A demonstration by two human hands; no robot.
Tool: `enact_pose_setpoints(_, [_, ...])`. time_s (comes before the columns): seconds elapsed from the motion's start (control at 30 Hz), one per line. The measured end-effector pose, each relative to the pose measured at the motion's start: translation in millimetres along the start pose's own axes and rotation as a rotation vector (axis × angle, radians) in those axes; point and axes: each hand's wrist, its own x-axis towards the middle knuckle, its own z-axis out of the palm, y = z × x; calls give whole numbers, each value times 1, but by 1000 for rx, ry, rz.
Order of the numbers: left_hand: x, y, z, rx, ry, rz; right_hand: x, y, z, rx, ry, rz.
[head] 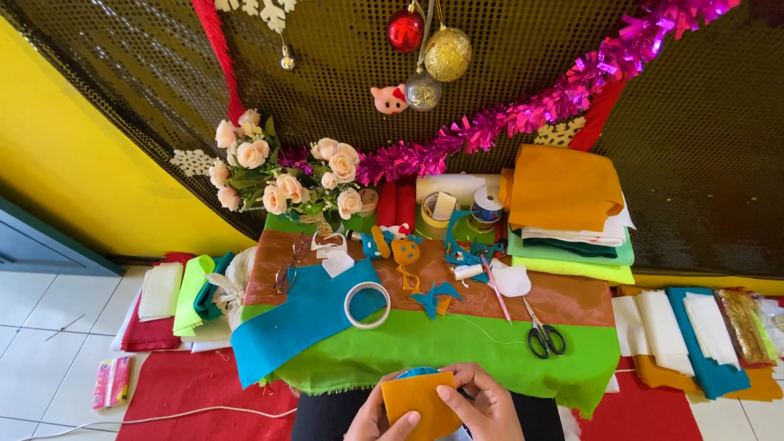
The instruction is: Cutting shapes out of felt fabric using scissors and preparing thread for a handcraft project.
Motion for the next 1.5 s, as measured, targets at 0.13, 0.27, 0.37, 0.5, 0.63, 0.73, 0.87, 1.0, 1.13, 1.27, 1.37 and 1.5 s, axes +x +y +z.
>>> enact_pose_setpoints(0.13, [-1, -12, -6, 5, 29, -37, -1, 12, -7, -10, -8, -6])
enact_pose_setpoints(0.27, [-3, -15, -7, -10, 78, -38, -4, 15, -6, 11, 16, 20])
enact_pose_setpoints(0.37, [-6, -20, -9, -20, 118, 12, -6, 4, 2, 18, 22, 41])
enact_pose_setpoints(0.5, [-4, -15, -8, 87, 209, 82, -16, -39, 37, -189, 91, -98])
enact_pose_setpoints(0.63, [-1, 31, 17, 117, 254, -20, -16, -42, 39, -805, 45, -568])
enact_pose_setpoints(0.73, [2, 27, 15, 84, 157, 23, -11, -45, 44, -842, -163, -357])
enact_pose_setpoints(0.87, [8, 15, 10, 104, 190, 42, -5, -61, 42, -825, -268, -405])
enact_pose_setpoints(1.0, [11, 14, 2, 97, 253, 29, 7, -84, 10, -797, -114, -282])
enact_pose_setpoints(1.13, [24, 45, 16, -134, 382, -188, 42, -62, -74, -1103, 261, 7])
enact_pose_setpoints(1.27, [48, 51, 11, -129, 529, -340, 57, 1, -160, -1580, 426, 153])
enact_pose_setpoints(1.37, [66, 51, 13, -15, 543, -366, 59, -12, -153, -1627, 471, 347])
enact_pose_setpoints(1.5, [90, 22, 2, 382, 486, -343, 64, -21, -153, -1525, 550, 381])
